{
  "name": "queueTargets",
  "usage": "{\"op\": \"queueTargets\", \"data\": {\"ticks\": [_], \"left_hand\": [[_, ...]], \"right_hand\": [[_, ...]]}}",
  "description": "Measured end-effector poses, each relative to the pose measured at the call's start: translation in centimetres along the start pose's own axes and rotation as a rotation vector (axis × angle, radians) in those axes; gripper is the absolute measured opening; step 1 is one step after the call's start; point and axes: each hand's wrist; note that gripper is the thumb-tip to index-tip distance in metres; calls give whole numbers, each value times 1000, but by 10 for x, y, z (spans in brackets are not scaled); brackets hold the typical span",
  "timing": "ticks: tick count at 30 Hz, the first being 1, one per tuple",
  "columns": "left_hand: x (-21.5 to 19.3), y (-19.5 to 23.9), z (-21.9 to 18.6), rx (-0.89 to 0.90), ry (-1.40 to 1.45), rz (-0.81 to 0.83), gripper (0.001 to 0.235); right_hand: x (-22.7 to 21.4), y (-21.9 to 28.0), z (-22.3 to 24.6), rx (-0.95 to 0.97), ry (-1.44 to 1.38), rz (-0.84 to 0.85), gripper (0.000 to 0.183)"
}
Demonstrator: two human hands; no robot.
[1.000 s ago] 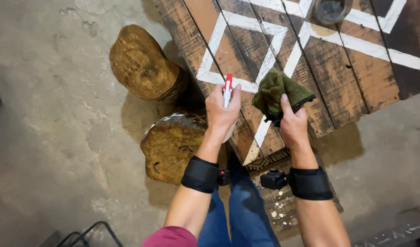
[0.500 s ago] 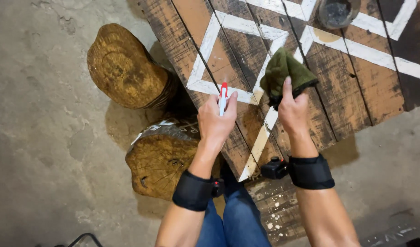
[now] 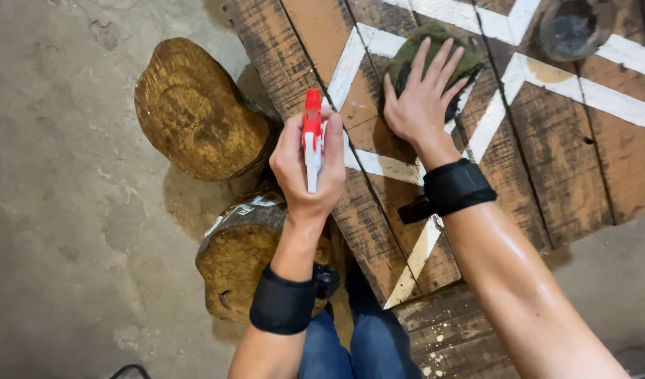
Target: The person sprays a cleaning solution from a white bottle with a red nozzle onto a wooden table and stools, then wipes the surfaces with a green cloth. The person cleans the tabletop, the sides of the table, and the tops of several round stools.
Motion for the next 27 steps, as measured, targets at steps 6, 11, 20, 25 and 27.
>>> {"op": "queueTargets", "data": {"ticks": [6,11,20,25,27], "left_hand": [[-1,-10,20,19,-3,-79,16],[-4,-17,29,-19,42,-25,21],[-12,-17,36,19,24,5,20],[-8,-18,34,6,36,-19,20],[-9,-18,38,11,28,-47,20]], "right_hand": [[5,-28,14,-21,97,-1,78],[5,-62,23,-151,134,-50,80],[-2,-88,69,-384,140,14,85],[5,-70,91,-570,156,88,84],[11,-58,98,-667,150,120,82]]}}
Point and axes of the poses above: each hand's wrist, its own y-axis away from the middle knuckle, its own x-axis out of the palm, z = x × y, and after that the axes turned 8 degrees about z, right-handed
